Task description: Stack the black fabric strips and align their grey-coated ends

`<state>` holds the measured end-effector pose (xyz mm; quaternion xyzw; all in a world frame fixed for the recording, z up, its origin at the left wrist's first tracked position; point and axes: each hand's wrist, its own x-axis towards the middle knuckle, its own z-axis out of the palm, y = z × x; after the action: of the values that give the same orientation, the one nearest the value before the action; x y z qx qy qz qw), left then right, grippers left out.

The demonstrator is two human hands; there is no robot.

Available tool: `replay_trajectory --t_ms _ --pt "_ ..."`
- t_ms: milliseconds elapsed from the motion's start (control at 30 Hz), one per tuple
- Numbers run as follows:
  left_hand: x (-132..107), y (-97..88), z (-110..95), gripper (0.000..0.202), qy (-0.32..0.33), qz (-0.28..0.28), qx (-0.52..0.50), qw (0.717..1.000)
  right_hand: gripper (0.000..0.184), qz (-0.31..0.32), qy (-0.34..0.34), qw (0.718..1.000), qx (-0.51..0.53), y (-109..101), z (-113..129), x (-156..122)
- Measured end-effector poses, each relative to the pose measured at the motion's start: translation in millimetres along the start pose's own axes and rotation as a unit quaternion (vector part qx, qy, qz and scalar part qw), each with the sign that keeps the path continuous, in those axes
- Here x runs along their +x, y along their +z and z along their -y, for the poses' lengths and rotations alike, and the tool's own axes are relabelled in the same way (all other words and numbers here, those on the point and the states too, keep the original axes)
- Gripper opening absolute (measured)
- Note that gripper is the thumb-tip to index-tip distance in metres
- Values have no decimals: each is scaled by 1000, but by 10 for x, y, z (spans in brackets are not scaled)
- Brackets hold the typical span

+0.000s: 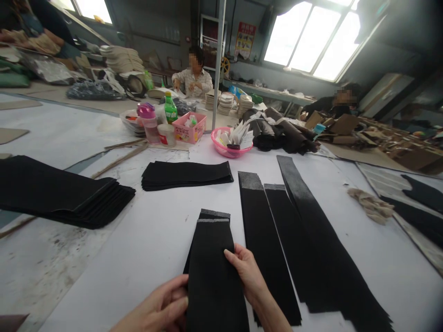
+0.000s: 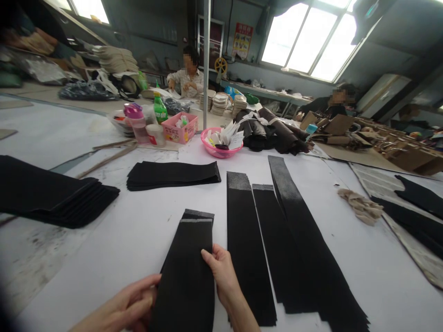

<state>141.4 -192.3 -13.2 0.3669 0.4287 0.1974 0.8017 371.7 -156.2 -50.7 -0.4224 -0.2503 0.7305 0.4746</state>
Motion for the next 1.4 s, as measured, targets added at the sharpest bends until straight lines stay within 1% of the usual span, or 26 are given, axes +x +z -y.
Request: replay_trajectory --t_ms 67,133,200,267,333,400,467,500,567,633,733,800,900,1000,1067,1133,1200,1267,1333,1400 --pt "160 -84 -89 62 -7 -41 -26 999 31 -7 -4 1000 9 38 -80 -4" --pt "380 -154 -180 59 4 -62 -38 997 30 -15 -7 1000 14 65 -141 -4" --pt "626 -224 -247 55 40 -78 -32 996 31 -18 -8 1000 13 75 -179 -5" --pt "855 -297 -293 52 94 -99 -17 990 34 -19 -12 1000 -3 57 -183 3" --pt "1028 -364 -337 48 139 -98 7 985 35 -29 -16 998 -58 6 -139 40" --pt "1134 -414 -392 43 154 -70 44 985 38 -62 -12 988 -144 -66 -38 128" --pt "1181 -445 -449 40 138 -34 83 986 45 -93 6 974 -205 -134 106 267" --pt "1190 -456 -473 39 125 -23 100 987 48 -99 15 971 -217 -158 182 348" --pt "1191 -472 -509 39 105 -19 129 986 53 -96 25 971 -218 -180 316 509" --pt "1184 -484 -524 38 103 -23 150 983 54 -87 17 973 -215 -175 396 641" --pt "1173 -497 -518 34 112 -21 162 980 52 -84 15 972 -220 -162 389 760" --pt "1172 -501 -507 30 112 -25 170 979 47 -101 12 967 -234 -171 328 803" --pt "1183 -505 -502 27 110 -60 203 971 38 -130 -8 958 -255 -206 236 843" --pt "1221 -514 -520 32 118 -132 253 951 30 -144 -7 949 -280 -245 194 875" --pt "1258 -520 -537 37 112 -178 286 935 27 -158 -8 934 -319 -270 193 893" --pt "1297 -527 -546 39 86 -205 305 926 26 -175 -20 911 -372 -295 206 907" --pt "1329 -539 -539 40 65 -219 315 921 27 -188 -36 886 -423 -319 227 916" --pt "1353 -561 -518 40 67 -224 330 915 28 -193 -48 864 -462 -339 249 923" --pt "1370 -588 -495 39 78 -226 345 908 28 -191 -46 851 -487 -350 265 929" --pt "1383 -611 -482 39 80 -231 353 903 27 -187 -34 847 -496 -351 273 935"
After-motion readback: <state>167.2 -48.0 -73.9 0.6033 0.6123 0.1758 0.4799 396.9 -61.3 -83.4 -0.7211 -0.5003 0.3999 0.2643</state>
